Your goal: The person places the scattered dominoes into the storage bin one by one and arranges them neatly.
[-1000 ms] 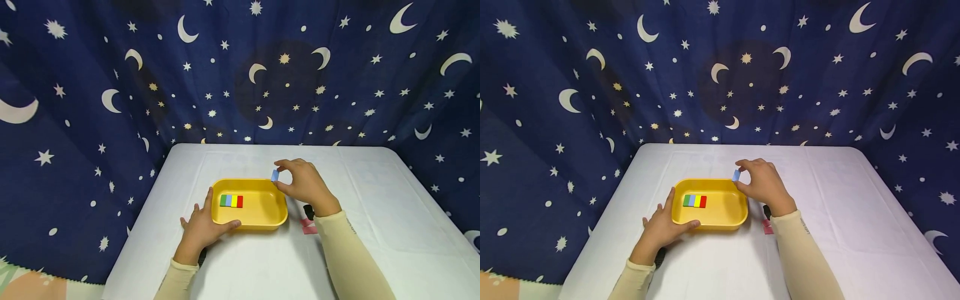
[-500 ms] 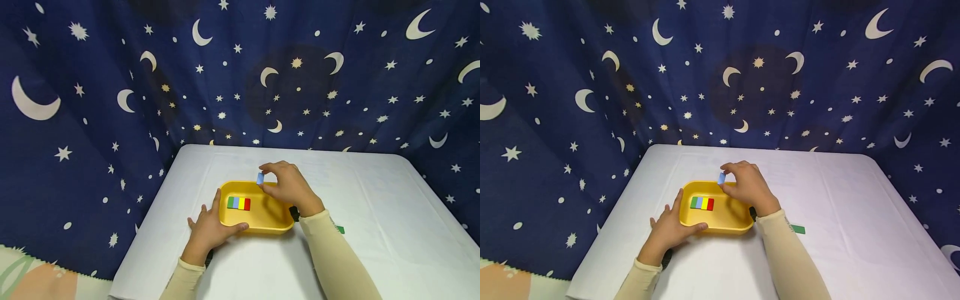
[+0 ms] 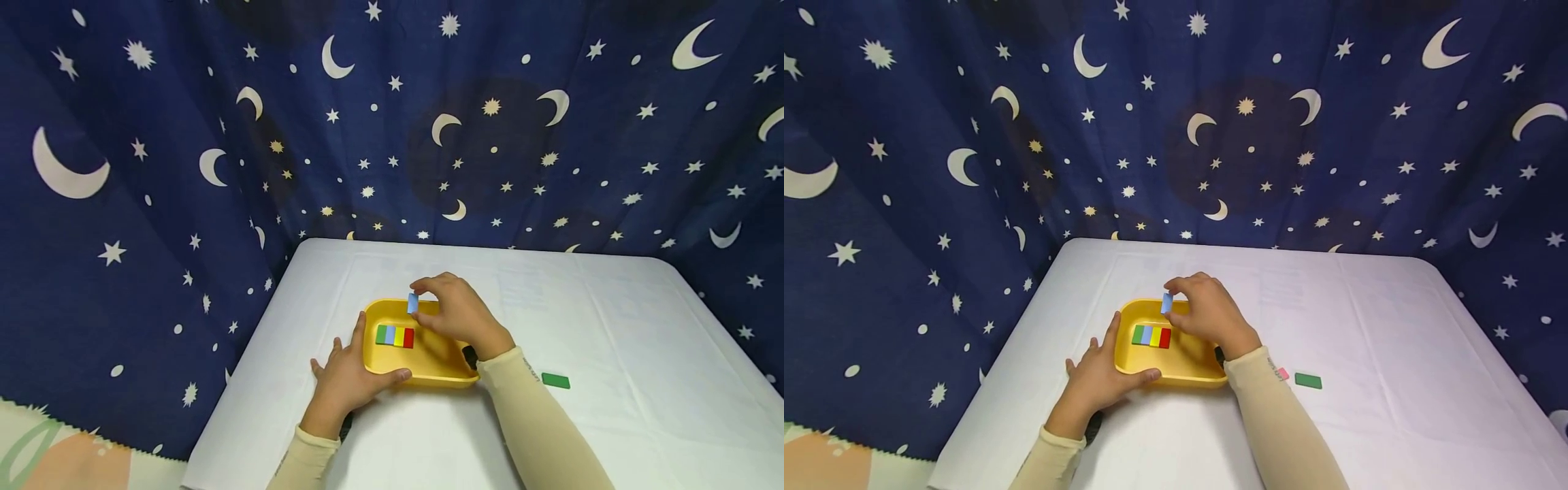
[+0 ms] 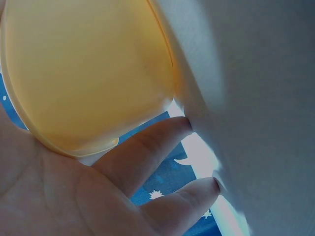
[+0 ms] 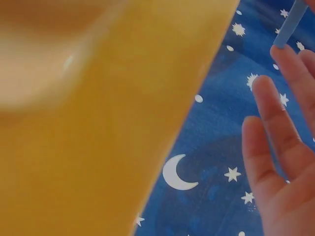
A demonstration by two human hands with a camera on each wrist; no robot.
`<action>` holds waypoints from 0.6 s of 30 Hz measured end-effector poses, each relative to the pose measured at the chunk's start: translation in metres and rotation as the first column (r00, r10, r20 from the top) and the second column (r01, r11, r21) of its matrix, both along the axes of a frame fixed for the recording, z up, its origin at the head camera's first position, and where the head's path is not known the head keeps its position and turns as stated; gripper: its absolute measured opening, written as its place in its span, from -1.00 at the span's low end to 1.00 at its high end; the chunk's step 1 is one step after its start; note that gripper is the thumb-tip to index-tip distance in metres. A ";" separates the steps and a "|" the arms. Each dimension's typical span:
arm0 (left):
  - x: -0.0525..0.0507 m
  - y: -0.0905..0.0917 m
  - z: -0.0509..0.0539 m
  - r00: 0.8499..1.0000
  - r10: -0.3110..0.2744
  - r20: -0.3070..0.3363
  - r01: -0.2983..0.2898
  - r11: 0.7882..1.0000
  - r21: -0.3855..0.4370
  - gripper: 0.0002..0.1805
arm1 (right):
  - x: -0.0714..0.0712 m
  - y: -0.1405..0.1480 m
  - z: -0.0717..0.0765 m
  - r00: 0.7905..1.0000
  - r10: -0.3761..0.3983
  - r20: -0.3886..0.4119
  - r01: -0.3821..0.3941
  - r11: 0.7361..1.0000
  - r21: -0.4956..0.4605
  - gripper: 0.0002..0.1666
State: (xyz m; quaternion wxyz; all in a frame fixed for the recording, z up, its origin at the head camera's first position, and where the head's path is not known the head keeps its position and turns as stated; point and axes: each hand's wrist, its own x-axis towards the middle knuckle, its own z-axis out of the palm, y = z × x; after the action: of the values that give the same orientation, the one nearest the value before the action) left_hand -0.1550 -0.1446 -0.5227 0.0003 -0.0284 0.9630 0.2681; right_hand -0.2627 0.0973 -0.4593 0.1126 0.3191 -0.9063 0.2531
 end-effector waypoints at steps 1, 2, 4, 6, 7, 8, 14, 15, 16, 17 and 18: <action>0.000 0.000 0.000 1.000 -0.001 0.002 0.001 1.000 -0.001 0.60 | 0.001 -0.001 -0.001 1.000 0.001 0.001 -0.001 1.000 0.003 -0.48; 0.000 0.001 -0.001 1.000 -0.001 0.001 0.001 1.000 -0.001 0.60 | 0.001 -0.001 -0.002 1.000 0.003 0.002 -0.003 1.000 0.006 -0.48; 0.000 0.001 -0.001 1.000 -0.003 -0.002 0.003 1.000 0.000 0.60 | 0.001 -0.002 -0.004 1.000 0.009 0.001 -0.009 1.000 0.008 -0.49; 0.000 0.001 -0.001 1.000 -0.004 -0.004 0.004 1.000 -0.001 0.60 | 0.001 -0.003 -0.005 1.000 0.009 0.002 -0.009 1.000 0.014 -0.49; 0.000 0.001 -0.001 1.000 -0.004 -0.003 0.004 1.000 -0.002 0.60 | 0.002 -0.003 -0.006 1.000 0.009 0.003 -0.010 1.000 0.018 -0.49; 0.001 0.001 -0.001 1.000 -0.004 -0.003 0.004 1.000 -0.003 0.60 | 0.002 -0.004 -0.006 1.000 0.009 0.005 -0.009 1.000 0.025 -0.49; 0.000 0.000 -0.001 1.000 -0.005 -0.005 0.005 1.000 -0.005 0.60 | 0.004 -0.011 -0.009 0.999 0.029 0.029 -0.031 0.998 0.053 -0.46; 0.000 0.000 -0.001 1.000 -0.005 -0.007 0.005 1.000 -0.005 0.60 | 0.004 -0.012 -0.010 0.999 0.042 0.033 -0.044 0.998 0.053 -0.46; 0.000 0.000 -0.001 1.000 -0.004 -0.008 0.004 1.000 -0.004 0.60 | 0.004 -0.013 -0.011 0.998 0.055 0.037 -0.057 0.997 0.056 -0.46; 0.000 0.000 -0.001 1.000 -0.004 -0.008 0.004 1.000 -0.005 0.60 | 0.004 -0.014 -0.012 0.997 0.066 0.041 -0.069 0.996 0.064 -0.45; 0.000 -0.001 -0.001 1.000 -0.004 -0.007 0.004 1.000 -0.005 0.60 | 0.004 -0.015 -0.013 0.996 0.077 0.043 -0.080 0.994 0.075 -0.45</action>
State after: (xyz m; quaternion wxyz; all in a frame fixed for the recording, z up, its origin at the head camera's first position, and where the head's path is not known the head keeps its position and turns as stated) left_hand -0.1549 -0.1452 -0.5237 -0.0027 -0.0255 0.9637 0.2658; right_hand -0.2583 0.0819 -0.4722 0.0723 0.3533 -0.9042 0.2289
